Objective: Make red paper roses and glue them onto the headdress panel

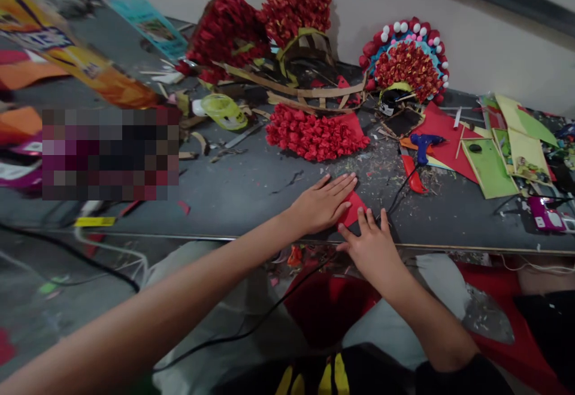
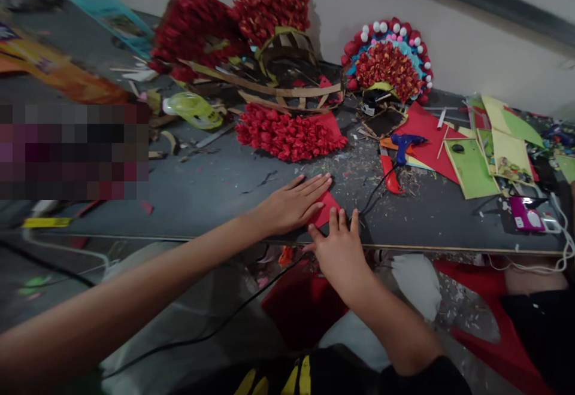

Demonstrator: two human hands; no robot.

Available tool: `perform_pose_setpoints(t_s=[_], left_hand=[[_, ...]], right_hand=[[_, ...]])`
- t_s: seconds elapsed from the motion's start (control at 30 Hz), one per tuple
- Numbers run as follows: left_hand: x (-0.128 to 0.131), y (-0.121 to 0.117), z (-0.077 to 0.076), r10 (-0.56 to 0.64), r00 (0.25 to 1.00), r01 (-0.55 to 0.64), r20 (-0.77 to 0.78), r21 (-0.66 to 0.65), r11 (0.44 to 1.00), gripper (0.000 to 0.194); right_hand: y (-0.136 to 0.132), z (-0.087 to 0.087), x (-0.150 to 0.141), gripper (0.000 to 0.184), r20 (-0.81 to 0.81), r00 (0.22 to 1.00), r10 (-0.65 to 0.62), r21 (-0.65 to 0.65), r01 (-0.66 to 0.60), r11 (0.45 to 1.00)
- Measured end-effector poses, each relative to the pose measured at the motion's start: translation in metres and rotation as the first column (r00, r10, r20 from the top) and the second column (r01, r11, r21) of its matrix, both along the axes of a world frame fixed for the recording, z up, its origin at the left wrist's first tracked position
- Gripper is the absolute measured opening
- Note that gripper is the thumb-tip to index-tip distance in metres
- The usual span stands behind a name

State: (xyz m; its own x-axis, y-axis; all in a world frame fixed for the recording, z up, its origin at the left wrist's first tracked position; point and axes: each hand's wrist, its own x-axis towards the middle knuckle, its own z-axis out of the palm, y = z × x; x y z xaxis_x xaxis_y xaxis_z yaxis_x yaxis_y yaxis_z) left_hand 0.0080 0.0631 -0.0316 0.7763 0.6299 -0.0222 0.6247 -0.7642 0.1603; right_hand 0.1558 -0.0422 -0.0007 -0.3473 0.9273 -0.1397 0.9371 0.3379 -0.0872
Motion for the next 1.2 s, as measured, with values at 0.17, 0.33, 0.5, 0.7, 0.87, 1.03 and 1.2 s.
perform_pose_setpoints(t_s=[0.17,0.33,0.5,0.7,0.87,1.03,1.2], left_hand=[[-0.002,0.001,0.004,0.012,1.0,-0.012,0.002,0.015,1.0,0.053],[0.0,0.001,0.005,0.057,0.998,-0.057,-0.015,0.038,0.998,0.056],[0.002,-0.001,0.004,0.104,0.995,-0.104,-0.005,0.027,0.994,0.06],[0.0,-0.003,0.004,0.116,0.992,-0.117,0.05,0.007,0.993,0.064],[-0.009,-0.003,0.008,0.049,0.991,-0.036,0.123,-0.103,0.994,0.082],[-0.023,0.005,0.018,-0.022,0.987,0.066,0.162,-0.273,0.96,0.099],[-0.03,0.008,0.027,0.047,0.946,0.057,0.32,-0.308,0.95,0.067]], right_hand=[[-0.003,0.003,-0.003,0.043,0.008,1.0,0.011,0.027,-0.012,1.0],[-0.001,-0.001,-0.008,0.041,0.019,0.994,0.108,0.084,-0.109,0.991],[-0.001,-0.001,-0.013,0.042,-0.001,0.988,0.153,0.047,-0.152,0.987],[0.018,0.021,0.005,0.018,-0.276,0.952,0.133,0.011,-0.135,0.991],[0.051,0.048,0.029,0.019,-0.413,0.906,-0.094,0.195,0.189,0.962],[0.066,0.042,0.032,0.019,-0.585,0.81,-0.024,0.347,0.277,0.896],[0.062,0.017,0.029,0.017,-0.792,0.609,-0.04,0.257,0.393,0.883]])
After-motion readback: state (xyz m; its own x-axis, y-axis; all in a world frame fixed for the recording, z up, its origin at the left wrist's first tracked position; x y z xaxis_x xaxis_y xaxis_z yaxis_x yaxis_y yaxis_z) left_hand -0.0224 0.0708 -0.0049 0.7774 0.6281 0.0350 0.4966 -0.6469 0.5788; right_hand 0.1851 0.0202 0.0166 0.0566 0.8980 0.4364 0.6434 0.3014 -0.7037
